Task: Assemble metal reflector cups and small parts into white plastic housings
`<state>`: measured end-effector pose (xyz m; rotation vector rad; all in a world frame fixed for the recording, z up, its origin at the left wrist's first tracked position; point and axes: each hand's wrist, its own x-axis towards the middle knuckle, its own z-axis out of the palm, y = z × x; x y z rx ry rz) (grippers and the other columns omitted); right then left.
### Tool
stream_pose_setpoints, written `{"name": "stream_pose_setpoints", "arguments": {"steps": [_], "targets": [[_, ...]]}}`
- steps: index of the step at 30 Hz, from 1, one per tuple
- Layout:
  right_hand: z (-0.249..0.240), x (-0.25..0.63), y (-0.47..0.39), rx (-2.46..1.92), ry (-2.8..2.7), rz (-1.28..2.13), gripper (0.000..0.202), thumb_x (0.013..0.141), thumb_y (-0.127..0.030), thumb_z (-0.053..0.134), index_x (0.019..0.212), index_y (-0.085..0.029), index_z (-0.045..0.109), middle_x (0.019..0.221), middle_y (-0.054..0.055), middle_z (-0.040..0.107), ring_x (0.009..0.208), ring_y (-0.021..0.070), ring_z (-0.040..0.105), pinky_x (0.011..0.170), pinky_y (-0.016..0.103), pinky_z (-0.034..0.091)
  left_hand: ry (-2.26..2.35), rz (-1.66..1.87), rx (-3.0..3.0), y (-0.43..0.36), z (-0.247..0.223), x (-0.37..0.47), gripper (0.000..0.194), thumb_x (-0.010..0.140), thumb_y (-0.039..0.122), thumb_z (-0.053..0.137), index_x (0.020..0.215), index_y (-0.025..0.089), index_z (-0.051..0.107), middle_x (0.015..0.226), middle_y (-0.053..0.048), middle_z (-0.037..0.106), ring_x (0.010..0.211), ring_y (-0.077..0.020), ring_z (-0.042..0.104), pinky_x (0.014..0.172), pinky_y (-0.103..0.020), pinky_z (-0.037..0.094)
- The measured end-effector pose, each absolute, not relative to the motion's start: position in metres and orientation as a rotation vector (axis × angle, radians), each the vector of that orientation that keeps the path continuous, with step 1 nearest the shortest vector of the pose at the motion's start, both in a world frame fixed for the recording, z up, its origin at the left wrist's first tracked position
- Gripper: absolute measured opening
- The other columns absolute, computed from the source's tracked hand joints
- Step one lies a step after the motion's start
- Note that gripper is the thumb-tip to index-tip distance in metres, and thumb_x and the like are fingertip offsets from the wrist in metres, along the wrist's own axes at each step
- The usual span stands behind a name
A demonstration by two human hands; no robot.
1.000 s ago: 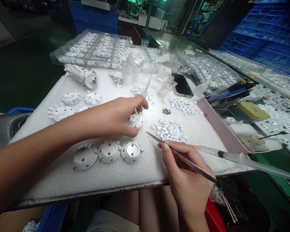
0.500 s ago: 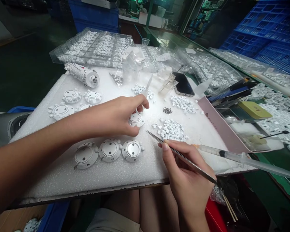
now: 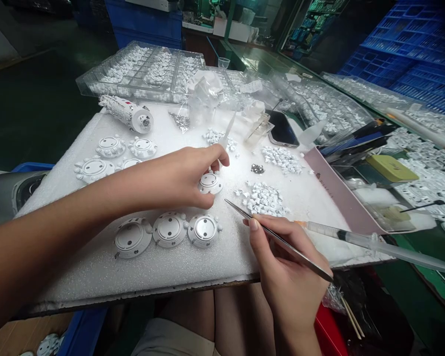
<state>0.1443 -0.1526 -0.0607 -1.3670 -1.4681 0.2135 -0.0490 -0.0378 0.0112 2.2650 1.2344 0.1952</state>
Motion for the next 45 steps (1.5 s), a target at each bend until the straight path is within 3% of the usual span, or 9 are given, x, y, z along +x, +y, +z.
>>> {"name": "stream_pose_setpoints", "arguments": {"steps": [26, 31, 37, 45], "targets": [[-0.0659, 0.1453, -0.1546, -1.300, -1.358, 0.220, 0.012, 0.081, -0.018, 0.075, 0.091, -0.022, 0.073, 0.088, 0.002, 0.074, 0.080, 0.0179, 0.071, 0.075, 0.033, 0.059, 1.210, 0.184, 2.238, -0.0389, 0.0134, -0.0500, 0.058, 0.073, 0.034, 0.064, 0.129, 0.029, 0.048, 0.119, -0.006, 0.064, 0.079, -0.0196, 0.063, 0.063, -0.028, 0.043], [-0.0669, 0.1430, -0.1535, -1.213, -1.247, 0.275, 0.012, 0.081, -0.015, 0.075, 0.090, -0.022, 0.072, 0.088, 0.001, 0.073, 0.077, 0.0170, 0.071, 0.075, 0.035, 0.059, 1.119, 0.162, 2.229, -0.0436, 0.0174, -0.0453, 0.058, 0.074, 0.035, 0.064, 0.130, 0.028, 0.048, 0.130, -0.006, 0.060, 0.080, -0.0179, 0.062, 0.067, -0.027, 0.043], [-0.0656, 0.1405, -0.1524, -1.195, -1.242, 0.297, 0.013, 0.081, -0.013, 0.074, 0.090, -0.022, 0.071, 0.087, 0.001, 0.073, 0.077, 0.0168, 0.070, 0.076, 0.035, 0.059, 1.108, 0.147, 2.220, -0.0475, 0.0206, -0.0413, 0.057, 0.075, 0.031, 0.063, 0.129, 0.028, 0.049, 0.127, -0.006, 0.062, 0.075, -0.0154, 0.060, 0.066, -0.026, 0.043], [-0.0665, 0.1428, -0.1539, -1.226, -1.287, 0.284, 0.016, 0.080, -0.013, 0.075, 0.091, -0.024, 0.073, 0.089, 0.000, 0.074, 0.080, 0.0160, 0.071, 0.077, 0.033, 0.059, 1.079, 0.158, 2.260, -0.0459, 0.0176, -0.0424, 0.056, 0.076, 0.031, 0.064, 0.130, 0.027, 0.049, 0.127, -0.006, 0.062, 0.093, -0.0198, 0.063, 0.072, -0.026, 0.045]]}}
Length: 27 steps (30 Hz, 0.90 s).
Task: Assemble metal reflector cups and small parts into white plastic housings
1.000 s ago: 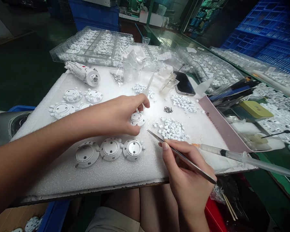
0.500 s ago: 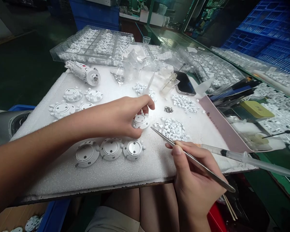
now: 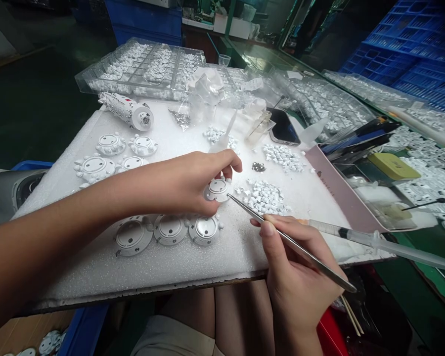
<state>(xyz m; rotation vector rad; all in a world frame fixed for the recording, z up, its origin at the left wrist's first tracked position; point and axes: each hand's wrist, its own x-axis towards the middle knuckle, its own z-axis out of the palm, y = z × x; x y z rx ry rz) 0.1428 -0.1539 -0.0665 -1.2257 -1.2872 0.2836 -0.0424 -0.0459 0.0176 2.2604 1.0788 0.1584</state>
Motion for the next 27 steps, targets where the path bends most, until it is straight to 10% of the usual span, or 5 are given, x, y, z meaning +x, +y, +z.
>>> {"name": "stream_pose_setpoints", "arguments": {"steps": [27], "targets": [[-0.0647, 0.1421, -0.1542, -1.232, -1.266, 0.334, 0.013, 0.083, -0.014, 0.073, 0.092, -0.023, 0.072, 0.090, -0.001, 0.073, 0.078, 0.0143, 0.071, 0.076, 0.029, 0.058, 1.076, 0.155, 2.271, -0.0462, 0.0170, -0.0429, 0.056, 0.078, 0.032, 0.065, 0.131, 0.028, 0.049, 0.127, -0.005, 0.062, 0.090, -0.0187, 0.063, 0.070, -0.025, 0.044]]}}
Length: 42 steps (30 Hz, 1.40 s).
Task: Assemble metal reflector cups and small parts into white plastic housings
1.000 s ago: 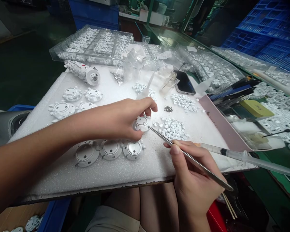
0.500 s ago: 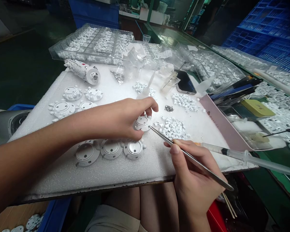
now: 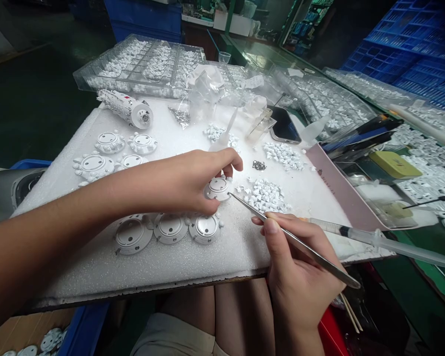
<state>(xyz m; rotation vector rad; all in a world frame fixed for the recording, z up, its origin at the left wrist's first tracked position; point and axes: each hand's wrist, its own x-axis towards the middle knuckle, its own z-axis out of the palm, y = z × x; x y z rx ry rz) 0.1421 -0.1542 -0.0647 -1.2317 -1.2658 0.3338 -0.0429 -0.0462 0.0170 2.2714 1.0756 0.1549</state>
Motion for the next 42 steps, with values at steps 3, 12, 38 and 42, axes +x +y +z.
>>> {"name": "stream_pose_setpoints", "arguments": {"steps": [3, 12, 38, 42], "targets": [[-0.0648, 0.1420, -0.1540, -1.237, -1.272, 0.324, 0.013, 0.083, -0.015, 0.073, 0.092, -0.023, 0.072, 0.090, -0.001, 0.073, 0.078, 0.0145, 0.071, 0.076, 0.029, 0.058, 1.079, 0.151, 2.262, -0.0461, 0.0171, -0.0427, 0.056, 0.078, 0.034, 0.065, 0.132, 0.028, 0.048, 0.128, -0.005, 0.061, 0.085, -0.0174, 0.063, 0.068, -0.024, 0.044], [-0.0655, 0.1417, -0.1535, -1.210, -1.287, 0.317, 0.015, 0.083, -0.012, 0.072, 0.094, -0.023, 0.072, 0.091, -0.002, 0.074, 0.079, 0.0126, 0.071, 0.078, 0.027, 0.057, 1.074, 0.107, 2.278, -0.0455, 0.0165, -0.0434, 0.059, 0.079, 0.034, 0.062, 0.135, 0.028, 0.044, 0.132, -0.006, 0.059, 0.082, -0.0167, 0.063, 0.069, -0.026, 0.044], [-0.0658, 0.1419, -0.1527, -1.167, -1.311, 0.292, 0.020, 0.082, -0.008, 0.072, 0.095, -0.023, 0.071, 0.091, -0.005, 0.073, 0.083, 0.0089, 0.070, 0.081, 0.022, 0.057, 1.080, 0.101, 2.265, -0.0456, 0.0176, -0.0435, 0.058, 0.079, 0.035, 0.064, 0.134, 0.029, 0.045, 0.131, -0.005, 0.060, 0.076, -0.0141, 0.061, 0.065, -0.024, 0.043], [-0.0662, 0.1415, -0.1525, -1.166, -1.301, 0.303, 0.019, 0.083, -0.008, 0.072, 0.094, -0.024, 0.071, 0.091, -0.005, 0.073, 0.084, 0.0077, 0.069, 0.082, 0.020, 0.056, 1.079, 0.104, 2.271, -0.0456, 0.0178, -0.0433, 0.058, 0.079, 0.034, 0.063, 0.134, 0.028, 0.045, 0.130, -0.006, 0.060, 0.079, -0.0146, 0.061, 0.067, -0.024, 0.044]]}}
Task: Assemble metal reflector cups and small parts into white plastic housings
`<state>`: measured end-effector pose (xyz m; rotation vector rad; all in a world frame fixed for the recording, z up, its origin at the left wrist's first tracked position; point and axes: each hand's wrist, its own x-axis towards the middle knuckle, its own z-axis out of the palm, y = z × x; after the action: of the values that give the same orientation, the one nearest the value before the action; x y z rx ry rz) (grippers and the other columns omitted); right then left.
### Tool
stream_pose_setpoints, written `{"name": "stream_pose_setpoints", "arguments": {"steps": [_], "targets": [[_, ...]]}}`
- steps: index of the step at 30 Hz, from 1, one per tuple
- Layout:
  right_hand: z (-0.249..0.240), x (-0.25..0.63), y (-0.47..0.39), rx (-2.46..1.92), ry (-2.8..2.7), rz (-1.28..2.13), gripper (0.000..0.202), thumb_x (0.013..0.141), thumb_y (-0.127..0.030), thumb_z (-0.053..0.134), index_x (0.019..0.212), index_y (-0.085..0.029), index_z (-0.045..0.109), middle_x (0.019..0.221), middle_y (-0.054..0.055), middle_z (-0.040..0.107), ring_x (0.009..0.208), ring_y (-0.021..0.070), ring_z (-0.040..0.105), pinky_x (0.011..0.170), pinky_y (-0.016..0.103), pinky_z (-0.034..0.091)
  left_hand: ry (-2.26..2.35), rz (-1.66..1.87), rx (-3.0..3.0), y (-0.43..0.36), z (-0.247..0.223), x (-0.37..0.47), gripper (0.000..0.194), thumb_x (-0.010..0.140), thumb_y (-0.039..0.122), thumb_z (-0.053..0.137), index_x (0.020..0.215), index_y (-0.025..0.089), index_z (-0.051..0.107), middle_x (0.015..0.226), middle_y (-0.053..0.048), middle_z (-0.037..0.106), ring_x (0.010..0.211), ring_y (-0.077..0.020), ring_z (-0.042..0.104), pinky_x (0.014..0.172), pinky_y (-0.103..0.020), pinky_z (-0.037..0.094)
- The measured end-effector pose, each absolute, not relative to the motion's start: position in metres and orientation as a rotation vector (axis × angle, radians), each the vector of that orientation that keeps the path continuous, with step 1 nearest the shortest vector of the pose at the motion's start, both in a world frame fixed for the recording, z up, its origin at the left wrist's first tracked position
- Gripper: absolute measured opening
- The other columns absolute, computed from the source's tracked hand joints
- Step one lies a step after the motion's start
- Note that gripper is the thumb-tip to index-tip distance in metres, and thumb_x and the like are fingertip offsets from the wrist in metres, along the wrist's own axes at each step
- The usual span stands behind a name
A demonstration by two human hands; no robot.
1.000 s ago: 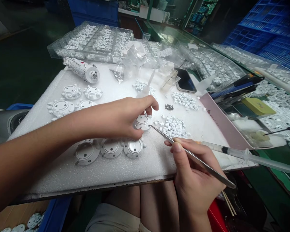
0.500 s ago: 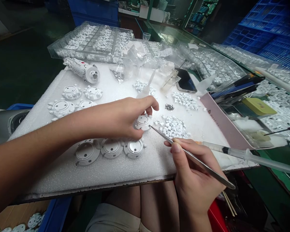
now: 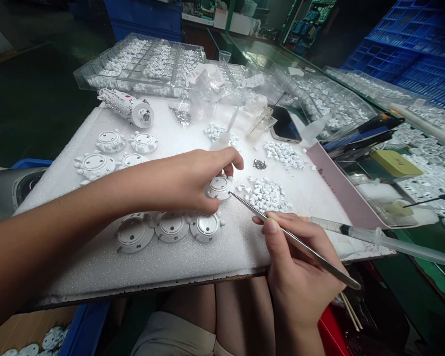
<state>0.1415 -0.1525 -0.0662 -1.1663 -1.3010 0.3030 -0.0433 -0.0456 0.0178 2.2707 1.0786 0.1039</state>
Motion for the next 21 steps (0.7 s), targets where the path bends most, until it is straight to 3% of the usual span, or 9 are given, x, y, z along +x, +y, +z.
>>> {"name": "stream_pose_setpoints", "arguments": {"steps": [21], "targets": [[-0.0659, 0.1419, -0.1534, -1.210, -1.261, 0.319, 0.011, 0.082, -0.016, 0.074, 0.091, -0.022, 0.073, 0.089, 0.001, 0.074, 0.077, 0.0161, 0.071, 0.077, 0.033, 0.059, 1.034, 0.114, 2.284, -0.0468, 0.0182, -0.0441, 0.057, 0.080, 0.032, 0.060, 0.134, 0.026, 0.044, 0.134, -0.008, 0.059, 0.098, -0.0202, 0.062, 0.076, -0.026, 0.046]]}}
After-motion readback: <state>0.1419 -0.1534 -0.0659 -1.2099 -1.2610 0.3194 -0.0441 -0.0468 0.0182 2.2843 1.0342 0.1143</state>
